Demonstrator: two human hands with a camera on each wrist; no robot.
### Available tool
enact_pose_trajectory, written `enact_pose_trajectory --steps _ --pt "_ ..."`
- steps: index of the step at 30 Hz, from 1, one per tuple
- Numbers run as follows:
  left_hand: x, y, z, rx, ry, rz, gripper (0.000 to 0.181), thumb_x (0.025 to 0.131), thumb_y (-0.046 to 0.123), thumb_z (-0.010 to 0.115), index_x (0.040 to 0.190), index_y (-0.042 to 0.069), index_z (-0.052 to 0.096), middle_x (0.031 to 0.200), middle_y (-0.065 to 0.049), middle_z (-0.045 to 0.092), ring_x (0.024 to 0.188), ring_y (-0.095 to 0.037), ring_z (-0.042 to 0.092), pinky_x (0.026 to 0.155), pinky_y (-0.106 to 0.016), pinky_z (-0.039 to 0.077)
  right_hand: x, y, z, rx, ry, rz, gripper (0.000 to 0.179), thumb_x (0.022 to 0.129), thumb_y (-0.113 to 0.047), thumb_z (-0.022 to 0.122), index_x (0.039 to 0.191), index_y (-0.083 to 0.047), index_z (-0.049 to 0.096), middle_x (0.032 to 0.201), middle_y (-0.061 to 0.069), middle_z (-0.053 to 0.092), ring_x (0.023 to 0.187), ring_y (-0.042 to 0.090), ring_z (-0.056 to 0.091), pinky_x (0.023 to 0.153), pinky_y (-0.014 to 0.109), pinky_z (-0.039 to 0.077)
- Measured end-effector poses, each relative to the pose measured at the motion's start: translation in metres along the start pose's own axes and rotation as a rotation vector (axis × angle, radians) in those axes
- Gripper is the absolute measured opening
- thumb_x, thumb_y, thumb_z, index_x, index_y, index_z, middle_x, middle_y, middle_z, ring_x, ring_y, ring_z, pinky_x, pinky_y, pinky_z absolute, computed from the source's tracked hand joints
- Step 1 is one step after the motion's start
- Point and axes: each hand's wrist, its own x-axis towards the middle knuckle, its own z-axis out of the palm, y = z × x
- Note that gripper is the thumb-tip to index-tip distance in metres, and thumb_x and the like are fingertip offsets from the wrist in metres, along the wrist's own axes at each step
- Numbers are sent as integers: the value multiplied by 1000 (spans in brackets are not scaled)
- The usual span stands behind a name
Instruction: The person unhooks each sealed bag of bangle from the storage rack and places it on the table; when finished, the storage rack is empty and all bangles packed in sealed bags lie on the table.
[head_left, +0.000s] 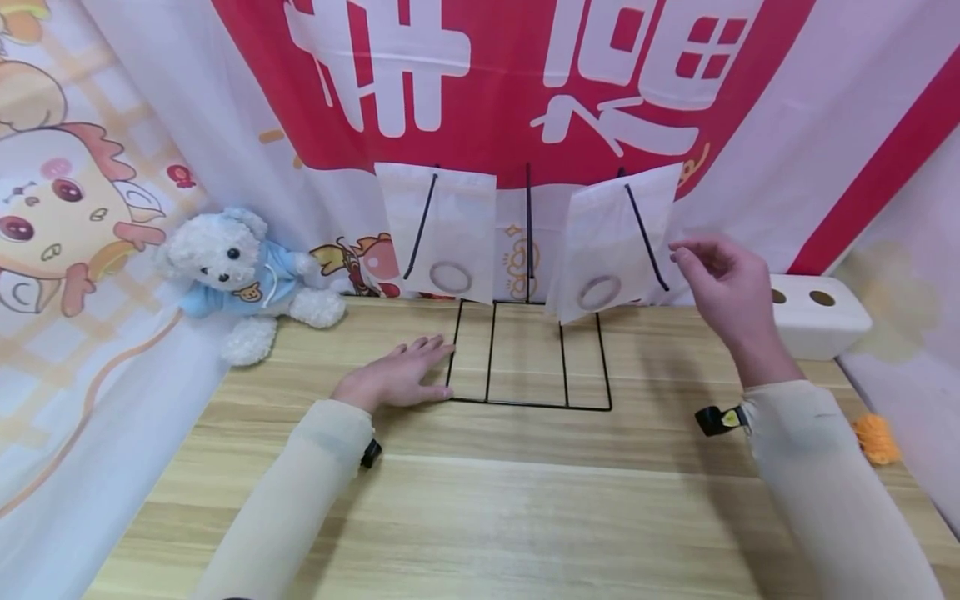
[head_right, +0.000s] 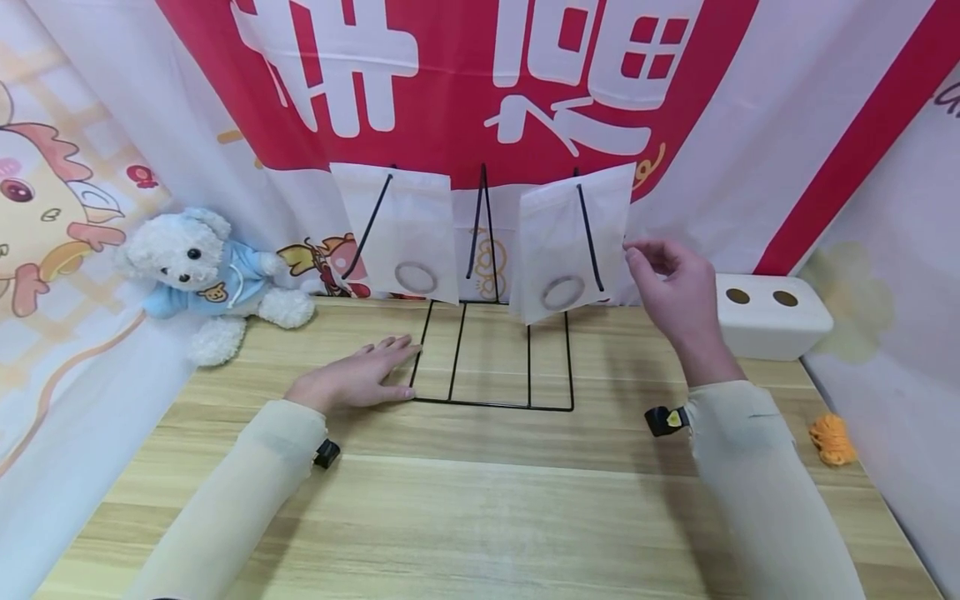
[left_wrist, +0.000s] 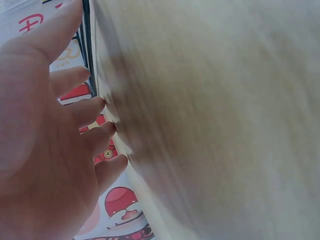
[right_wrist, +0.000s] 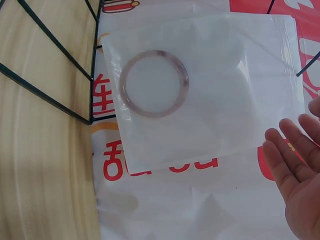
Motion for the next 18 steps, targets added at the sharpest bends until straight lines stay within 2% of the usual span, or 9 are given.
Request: enact_pose_trajectory --steps 5,10,18 --pt "1 -1 2 -4 -6 -2 86 107 58 58 174 18 21 182 -17 10 169 -45 10 137 -66 8 13 -3 1 29 -4 6 44 107 -49 62 137 -19 74 136 4 75 113 4 67 97 13 56" --pt "1 -1 2 -5 -3 -1 86 107 58 58 174 19 21 182 -17 10 169 -45 9 136 -66 8 22 -7 1 11 -14 20 48 107 -52 61 141 -21 72 141 5 73 120 9 68 108 23 57" --pt "1 -1 4 2 11 6 85 107 58 58 174 18 22 182 -18 11 168 -46 10 136 -67 9 33 -9 2 49 -19 39 46 106 -53 63 139 -24 72 139 4 72 117 10 66 101 20 57"
